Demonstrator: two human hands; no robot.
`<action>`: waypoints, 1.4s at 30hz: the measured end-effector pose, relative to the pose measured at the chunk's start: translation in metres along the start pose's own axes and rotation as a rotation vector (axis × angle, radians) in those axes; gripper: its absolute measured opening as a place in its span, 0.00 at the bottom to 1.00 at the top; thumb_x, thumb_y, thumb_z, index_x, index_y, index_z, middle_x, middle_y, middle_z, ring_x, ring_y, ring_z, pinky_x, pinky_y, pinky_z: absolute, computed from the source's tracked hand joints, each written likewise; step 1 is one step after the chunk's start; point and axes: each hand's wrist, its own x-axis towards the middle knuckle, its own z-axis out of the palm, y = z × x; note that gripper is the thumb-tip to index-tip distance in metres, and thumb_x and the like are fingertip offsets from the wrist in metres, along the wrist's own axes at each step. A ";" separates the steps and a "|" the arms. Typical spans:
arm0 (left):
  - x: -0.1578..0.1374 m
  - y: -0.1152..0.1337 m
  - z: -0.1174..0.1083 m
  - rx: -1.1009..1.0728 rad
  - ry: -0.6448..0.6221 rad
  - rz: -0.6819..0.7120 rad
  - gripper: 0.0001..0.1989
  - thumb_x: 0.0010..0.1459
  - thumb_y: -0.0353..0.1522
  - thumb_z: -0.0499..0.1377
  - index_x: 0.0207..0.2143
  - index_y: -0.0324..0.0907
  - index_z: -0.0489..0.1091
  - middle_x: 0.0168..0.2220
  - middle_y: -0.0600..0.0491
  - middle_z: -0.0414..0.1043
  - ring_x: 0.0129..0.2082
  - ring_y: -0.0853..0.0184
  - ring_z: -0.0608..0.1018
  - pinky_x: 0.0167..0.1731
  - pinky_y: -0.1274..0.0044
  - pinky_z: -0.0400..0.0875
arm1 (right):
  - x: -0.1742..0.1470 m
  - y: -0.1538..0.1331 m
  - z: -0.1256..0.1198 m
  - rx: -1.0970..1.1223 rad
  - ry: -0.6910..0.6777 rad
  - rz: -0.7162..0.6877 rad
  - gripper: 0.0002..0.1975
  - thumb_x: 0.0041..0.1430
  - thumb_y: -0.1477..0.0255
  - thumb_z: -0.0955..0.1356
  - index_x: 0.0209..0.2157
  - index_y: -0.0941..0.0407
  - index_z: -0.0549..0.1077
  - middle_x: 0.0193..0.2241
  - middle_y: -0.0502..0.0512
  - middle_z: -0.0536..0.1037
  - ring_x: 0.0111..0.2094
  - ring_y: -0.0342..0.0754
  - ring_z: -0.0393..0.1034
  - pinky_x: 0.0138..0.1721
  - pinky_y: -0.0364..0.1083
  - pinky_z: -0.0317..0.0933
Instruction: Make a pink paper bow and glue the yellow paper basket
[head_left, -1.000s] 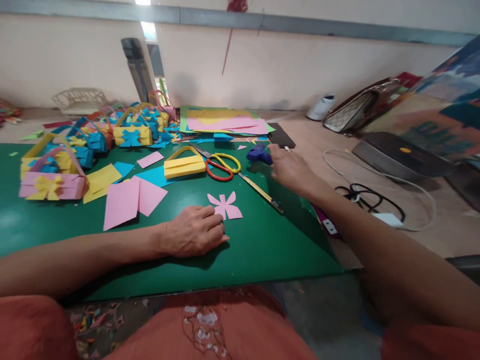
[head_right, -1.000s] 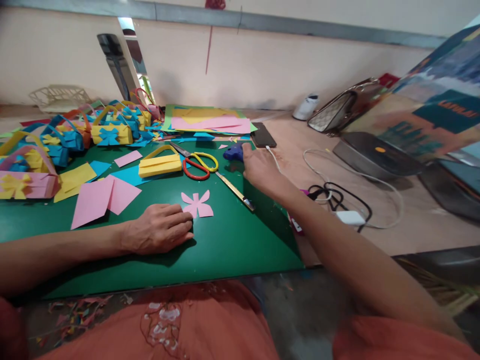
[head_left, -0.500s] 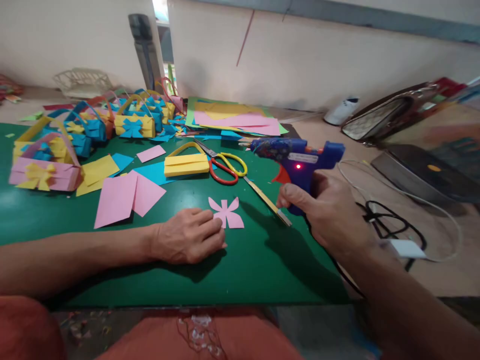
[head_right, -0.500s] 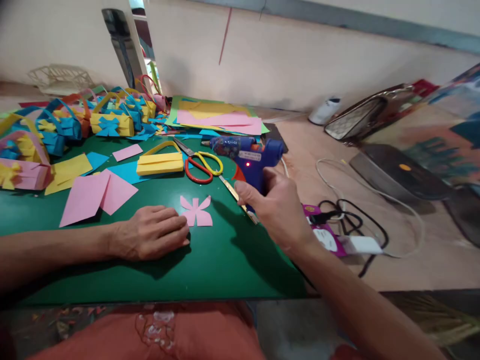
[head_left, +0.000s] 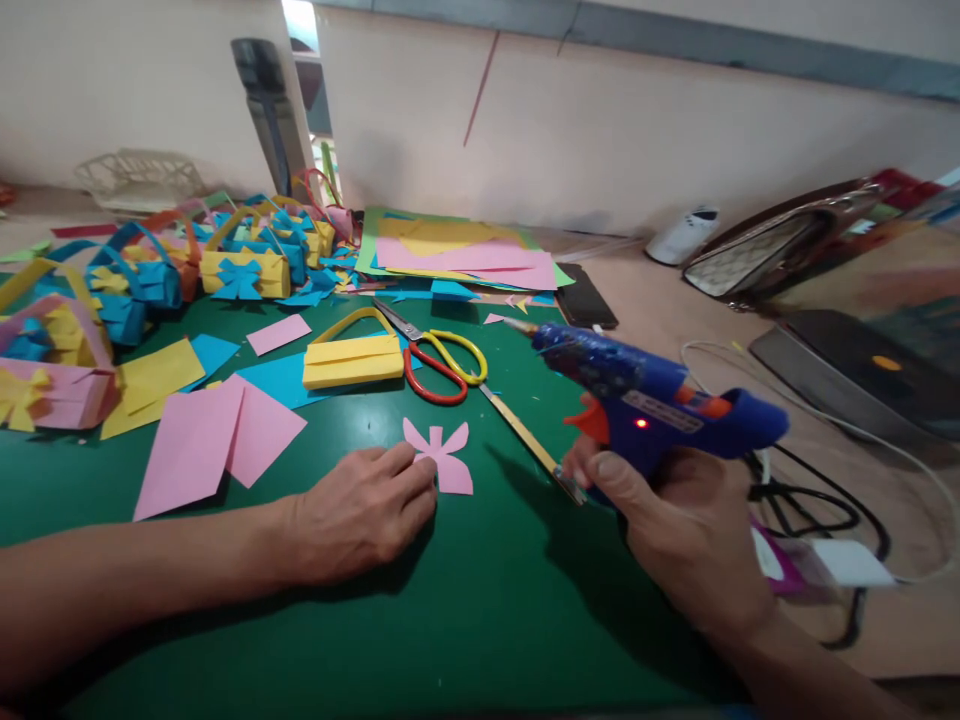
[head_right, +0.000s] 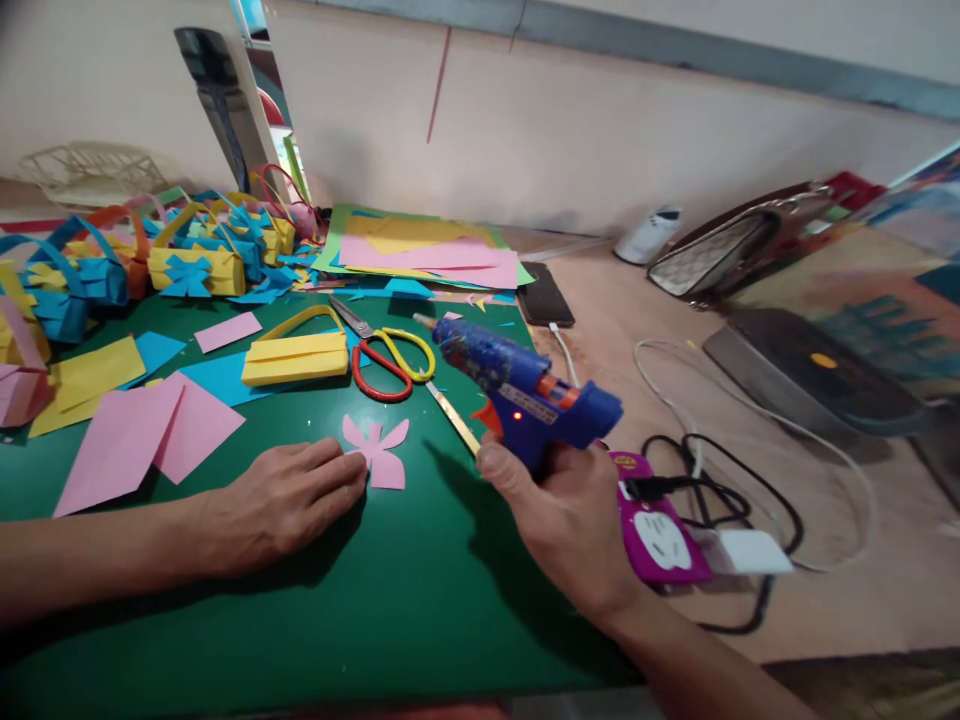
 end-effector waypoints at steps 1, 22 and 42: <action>0.000 -0.001 0.000 -0.007 0.008 -0.001 0.13 0.63 0.25 0.45 0.34 0.36 0.68 0.36 0.44 0.71 0.29 0.64 0.68 0.24 0.74 0.66 | -0.001 0.000 0.002 0.024 -0.020 0.018 0.15 0.52 0.56 0.67 0.23 0.52 0.70 0.21 0.51 0.76 0.24 0.50 0.72 0.26 0.47 0.67; -0.012 0.016 0.006 -0.028 0.075 -0.111 0.22 0.64 0.43 0.49 0.42 0.31 0.70 0.42 0.39 0.72 0.37 0.58 0.73 0.33 0.69 0.70 | -0.008 0.007 0.004 -0.077 -0.397 0.078 0.09 0.53 0.62 0.67 0.26 0.51 0.72 0.26 0.51 0.78 0.29 0.51 0.73 0.30 0.48 0.68; -0.010 0.009 0.003 -0.070 0.136 -0.091 0.13 0.63 0.34 0.51 0.29 0.38 0.69 0.35 0.45 0.73 0.37 0.62 0.74 0.36 0.71 0.73 | -0.013 0.019 -0.006 -0.302 -0.530 -0.099 0.23 0.57 0.57 0.64 0.53 0.47 0.70 0.35 0.56 0.80 0.35 0.56 0.76 0.36 0.52 0.70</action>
